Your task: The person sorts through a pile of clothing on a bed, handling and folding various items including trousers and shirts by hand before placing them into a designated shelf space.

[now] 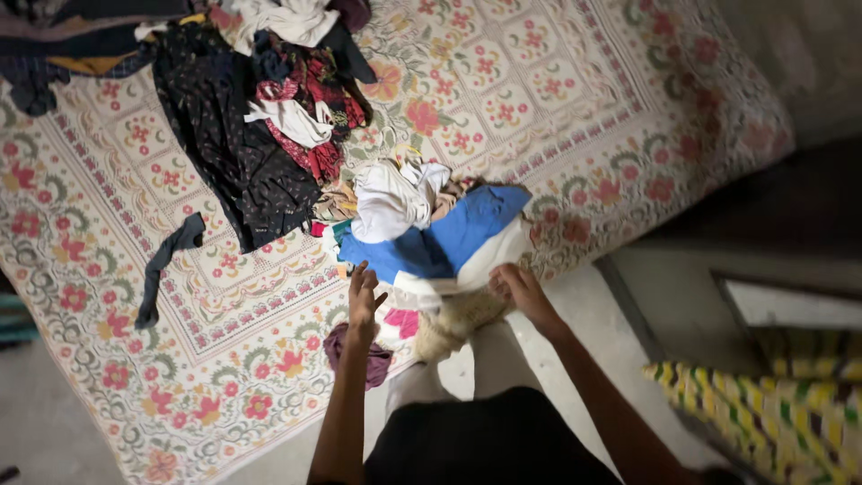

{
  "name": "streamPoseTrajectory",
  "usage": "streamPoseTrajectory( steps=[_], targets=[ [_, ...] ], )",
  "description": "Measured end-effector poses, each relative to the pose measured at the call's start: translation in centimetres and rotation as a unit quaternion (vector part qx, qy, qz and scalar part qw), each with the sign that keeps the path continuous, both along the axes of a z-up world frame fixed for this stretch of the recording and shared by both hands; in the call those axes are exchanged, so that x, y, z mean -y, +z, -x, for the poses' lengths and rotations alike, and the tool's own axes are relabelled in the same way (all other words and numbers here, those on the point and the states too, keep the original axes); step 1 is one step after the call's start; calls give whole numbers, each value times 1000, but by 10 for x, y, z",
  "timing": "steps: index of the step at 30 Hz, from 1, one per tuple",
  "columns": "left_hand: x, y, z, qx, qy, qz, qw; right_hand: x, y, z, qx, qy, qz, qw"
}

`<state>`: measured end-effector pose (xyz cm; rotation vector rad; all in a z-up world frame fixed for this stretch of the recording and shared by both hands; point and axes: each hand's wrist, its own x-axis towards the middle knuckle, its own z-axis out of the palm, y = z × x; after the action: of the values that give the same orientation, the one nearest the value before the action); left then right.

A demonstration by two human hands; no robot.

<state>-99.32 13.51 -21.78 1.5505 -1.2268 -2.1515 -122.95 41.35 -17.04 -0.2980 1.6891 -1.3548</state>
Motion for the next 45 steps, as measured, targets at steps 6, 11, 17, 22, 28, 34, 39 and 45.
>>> streamPoseTrajectory(
  steps=[6,11,17,22,28,34,39,45],
  targets=[
    [10,-89,28,-53,72,-30,996,-21,-49,50,-3,45,-64,997],
    [26,-130,63,-93,156,-86,980,-35,-47,93,26,73,-93,993],
    [37,-98,143,-136,228,14,964,-23,-28,131,-45,116,-117,985],
    [27,74,215,-111,260,98,954,49,35,142,-138,186,-50,972],
    [2,264,232,-236,214,111,942,136,149,132,-400,131,50,906],
    [-1,333,186,-279,236,208,907,160,250,140,-593,91,175,781],
    [-11,365,142,-64,179,410,892,184,363,133,-649,165,192,717],
    [-27,442,99,-99,-18,667,738,211,441,74,-411,420,233,775]
  ],
)
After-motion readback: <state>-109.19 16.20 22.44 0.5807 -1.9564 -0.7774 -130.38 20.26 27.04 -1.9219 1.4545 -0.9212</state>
